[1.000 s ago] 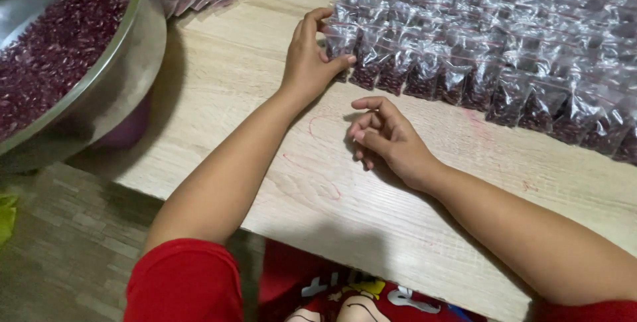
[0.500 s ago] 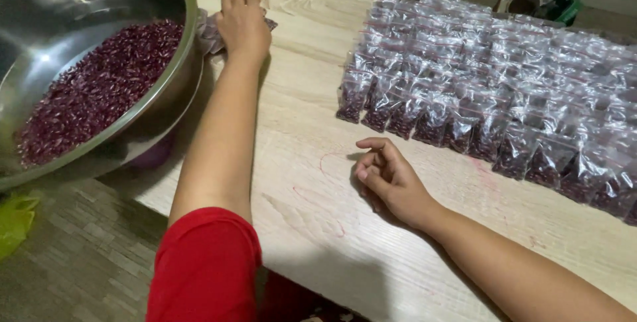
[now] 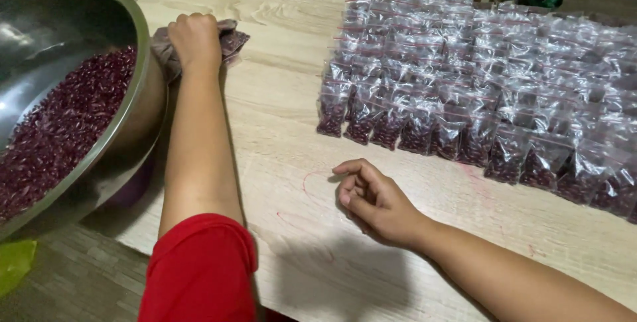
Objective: Organizing small plastic bags filled with red beans into a neat grid on a table.
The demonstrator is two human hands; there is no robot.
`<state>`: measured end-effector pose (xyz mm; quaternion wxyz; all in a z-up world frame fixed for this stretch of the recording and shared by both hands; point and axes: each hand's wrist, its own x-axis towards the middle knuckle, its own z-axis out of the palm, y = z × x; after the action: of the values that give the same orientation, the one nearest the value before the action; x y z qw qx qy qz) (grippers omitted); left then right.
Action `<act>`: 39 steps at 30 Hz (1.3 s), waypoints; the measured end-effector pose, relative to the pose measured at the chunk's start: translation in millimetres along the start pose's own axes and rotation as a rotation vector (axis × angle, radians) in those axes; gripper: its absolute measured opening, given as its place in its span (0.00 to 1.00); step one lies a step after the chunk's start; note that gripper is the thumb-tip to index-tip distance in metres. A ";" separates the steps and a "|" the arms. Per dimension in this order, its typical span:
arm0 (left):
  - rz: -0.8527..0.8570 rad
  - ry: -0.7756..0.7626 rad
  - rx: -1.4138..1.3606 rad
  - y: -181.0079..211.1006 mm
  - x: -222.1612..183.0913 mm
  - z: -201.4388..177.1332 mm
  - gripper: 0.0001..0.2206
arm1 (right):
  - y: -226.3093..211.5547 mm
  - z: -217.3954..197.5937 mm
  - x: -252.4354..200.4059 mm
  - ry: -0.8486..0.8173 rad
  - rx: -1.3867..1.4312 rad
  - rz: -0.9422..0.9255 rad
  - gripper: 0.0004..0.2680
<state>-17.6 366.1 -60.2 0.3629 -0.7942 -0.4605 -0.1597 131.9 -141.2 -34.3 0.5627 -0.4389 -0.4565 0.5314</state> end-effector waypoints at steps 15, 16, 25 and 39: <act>-0.141 0.133 -0.754 16.8 -14.2 -175.2 0.02 | 2.0 -4.5 1.4 -0.019 -0.138 -0.077 0.11; -0.138 0.142 -0.757 21.1 -21.3 -194.2 0.02 | 2.3 -3.7 0.5 -0.015 -0.143 -0.085 0.11; 0.320 -0.373 -1.619 88.4 -144.5 -374.2 0.05 | -55.0 -14.5 -65.6 0.641 -0.227 -0.191 0.20; 0.391 -0.689 -1.815 192.3 -221.8 -389.7 0.08 | -48.2 -65.8 -132.8 0.279 -0.547 0.006 0.14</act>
<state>60.4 -112.4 -5.9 -0.5170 -0.8363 -0.1047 -0.1495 203.5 -276.9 -6.5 0.4794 -0.6441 -0.4996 0.3253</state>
